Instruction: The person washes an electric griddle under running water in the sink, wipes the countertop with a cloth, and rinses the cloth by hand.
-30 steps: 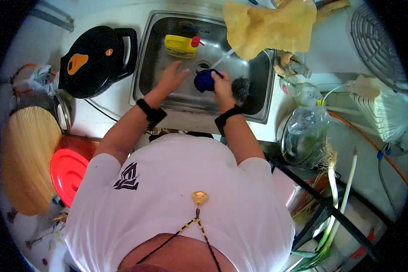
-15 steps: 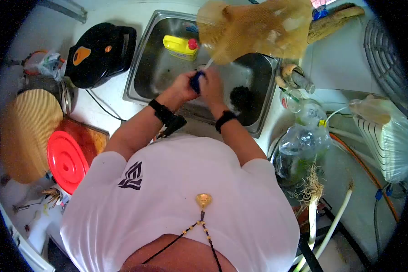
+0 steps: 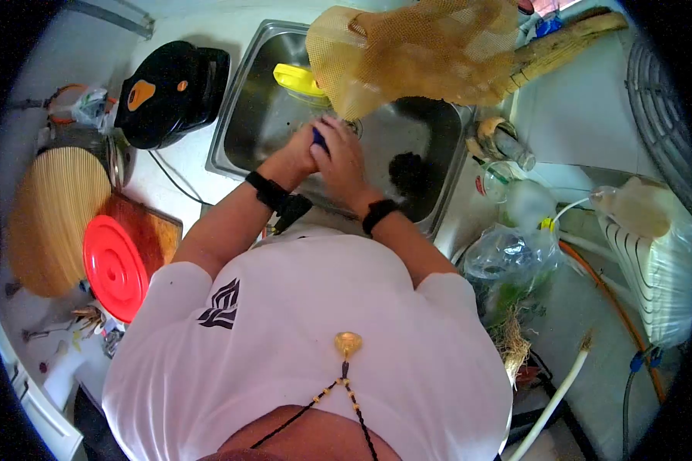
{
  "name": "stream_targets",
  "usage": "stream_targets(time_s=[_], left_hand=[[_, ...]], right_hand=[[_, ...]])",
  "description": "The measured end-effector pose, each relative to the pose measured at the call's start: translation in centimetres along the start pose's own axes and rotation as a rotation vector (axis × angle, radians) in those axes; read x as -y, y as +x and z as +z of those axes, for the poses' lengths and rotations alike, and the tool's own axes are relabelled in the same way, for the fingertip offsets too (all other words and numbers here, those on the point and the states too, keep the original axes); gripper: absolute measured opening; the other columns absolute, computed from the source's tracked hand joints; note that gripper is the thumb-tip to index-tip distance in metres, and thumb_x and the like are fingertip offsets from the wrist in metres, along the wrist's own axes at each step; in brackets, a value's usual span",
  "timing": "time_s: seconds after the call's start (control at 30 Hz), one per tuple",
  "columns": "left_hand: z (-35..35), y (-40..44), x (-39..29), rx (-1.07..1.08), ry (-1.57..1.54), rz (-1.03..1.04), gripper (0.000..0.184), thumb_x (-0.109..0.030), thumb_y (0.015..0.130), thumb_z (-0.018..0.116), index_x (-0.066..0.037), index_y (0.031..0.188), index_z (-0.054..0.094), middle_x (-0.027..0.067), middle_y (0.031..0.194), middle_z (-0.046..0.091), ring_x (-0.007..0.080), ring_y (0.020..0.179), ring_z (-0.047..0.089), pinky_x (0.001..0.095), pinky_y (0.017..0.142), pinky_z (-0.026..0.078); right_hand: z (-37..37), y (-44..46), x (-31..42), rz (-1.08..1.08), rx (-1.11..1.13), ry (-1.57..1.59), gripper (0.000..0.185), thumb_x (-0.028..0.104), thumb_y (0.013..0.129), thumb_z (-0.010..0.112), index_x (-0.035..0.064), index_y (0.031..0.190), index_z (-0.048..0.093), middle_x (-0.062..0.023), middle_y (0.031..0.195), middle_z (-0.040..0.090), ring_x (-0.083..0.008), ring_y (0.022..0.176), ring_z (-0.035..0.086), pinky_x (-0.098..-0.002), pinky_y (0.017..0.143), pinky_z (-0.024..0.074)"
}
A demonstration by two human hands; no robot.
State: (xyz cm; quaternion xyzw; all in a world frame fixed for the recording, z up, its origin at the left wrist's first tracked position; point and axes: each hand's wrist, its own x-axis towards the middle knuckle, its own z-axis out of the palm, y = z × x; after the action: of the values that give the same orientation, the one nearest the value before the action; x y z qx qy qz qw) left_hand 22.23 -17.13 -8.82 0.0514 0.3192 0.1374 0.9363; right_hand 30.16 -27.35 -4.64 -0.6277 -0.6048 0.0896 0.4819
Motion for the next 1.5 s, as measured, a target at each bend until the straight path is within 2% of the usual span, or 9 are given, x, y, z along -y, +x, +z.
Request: stream_targets(time_s=[0.27,0.47,0.77,0.93,1.1,1.27,1.33,1.4,1.5], left_hand=[[2.4,0.6,1.9,-0.034,0.029,0.156,0.032,-0.025,0.097,0.035,-0.003,0.104,0.058,0.0149,0.1,0.061,0.0285,0.087,0.061,0.0439,0.075,0.052],[1.4,2.2,2.0,-0.378,0.208,0.274,0.032,-0.027,0.098,0.039,-0.003,0.109,0.057,0.0132,0.099,0.062,0.0265,0.086,0.061,0.0414,0.071,0.052],[-4.5,5.7,3.0,-0.378,0.99,0.509,0.032,-0.026,0.097,0.042,-0.001,0.11,0.057,0.0133,0.096,0.063,0.024,0.079,0.063,0.0372,0.067,0.052],[1.4,0.6,-0.2,-0.257,0.417,0.177,0.033,-0.029,0.094,0.049,-0.004,0.115,0.055,0.0104,0.103,0.062,0.021,0.084,0.064,0.0343,0.071,0.054],[2.0,-2.4,-1.6,-0.186,0.849,0.131,0.045,-0.01,0.078,0.069,-0.005,0.12,0.053,0.0101,0.106,0.063,0.0237,0.096,0.062,0.0379,0.084,0.05],[0.9,-4.3,-2.0,-0.142,0.852,0.237,0.045,-0.005,0.078,0.07,-0.005,0.12,0.053,0.0113,0.108,0.063,0.0245,0.097,0.062,0.0359,0.079,0.053],[1.8,-5.4,-2.9,-0.144,0.76,0.022,0.055,0.001,0.076,0.064,-0.003,0.127,0.045,0.0156,0.112,0.06,0.0276,0.096,0.063,0.0381,0.08,0.055],[1.7,-6.3,-2.4,-0.174,0.772,0.131,0.032,0.005,0.075,0.062,-0.005,0.103,0.05,0.0115,0.101,0.059,0.027,0.093,0.063,0.0356,0.077,0.056],[1.8,-7.3,-2.0,-0.182,0.728,0.128,0.03,0.009,0.074,0.061,-0.007,0.097,0.05,0.0099,0.097,0.058,0.026,0.09,0.063,0.0354,0.077,0.056]], right_hand=[[0.8,2.2,-1.6,0.293,-0.034,0.139,0.024,0.02,0.089,0.053,-0.0022,0.094,0.059,-0.0205,0.094,0.06,-0.0391,0.089,0.055,-0.0449,0.08,0.0429],[1.4,3.8,-2.1,0.584,-0.099,0.231,0.03,0.024,0.089,0.053,-0.0046,0.089,0.062,-0.0256,0.086,0.063,-0.0433,0.082,0.058,-0.0451,0.078,0.0449],[1.7,3.4,-4.3,0.677,-0.075,0.306,0.043,0.039,0.087,0.062,-0.0047,0.086,0.062,-0.0216,0.081,0.064,-0.0284,0.078,0.062,-0.0382,0.074,0.0466],[-1.0,1.7,-5.0,0.53,0.115,0.235,0.055,0.045,0.078,0.073,-0.0022,0.101,0.059,-0.0162,0.094,0.064,-0.0261,0.085,0.062,-0.038,0.079,0.0491],[-3.0,-0.8,-5.9,0.625,0.22,0.295,0.062,0.04,0.078,0.074,-0.0047,0.116,0.054,-0.018,0.106,0.062,-0.0242,0.093,0.063,-0.0362,0.082,0.0524],[-4.2,-1.6,-2.2,0.745,-0.012,0.469,0.041,0.027,0.088,0.065,0.0004,0.118,0.056,-0.0113,0.107,0.061,-0.019,0.093,0.063,-0.0313,0.077,0.0523],[-4.4,-2.1,-1.7,0.581,0.003,0.409,0.036,0.022,0.09,0.063,0.0017,0.118,0.057,-0.0088,0.104,0.062,-0.017,0.089,0.061,-0.0313,0.08,0.0501],[-4.4,-2.1,-0.2,0.762,-0.142,0.508,0.018,0.016,0.093,0.055,0.0023,0.104,0.06,-0.0014,0.081,0.058,-0.0086,0.071,0.052,-0.0254,0.064,0.0431],[-4.7,-2.9,0.6,0.84,-0.124,0.619,0.018,0.013,0.093,0.053,0.0028,0.106,0.059,0.0005,0.083,0.056,-0.0072,0.072,0.05,-0.024,0.065,0.0413]])
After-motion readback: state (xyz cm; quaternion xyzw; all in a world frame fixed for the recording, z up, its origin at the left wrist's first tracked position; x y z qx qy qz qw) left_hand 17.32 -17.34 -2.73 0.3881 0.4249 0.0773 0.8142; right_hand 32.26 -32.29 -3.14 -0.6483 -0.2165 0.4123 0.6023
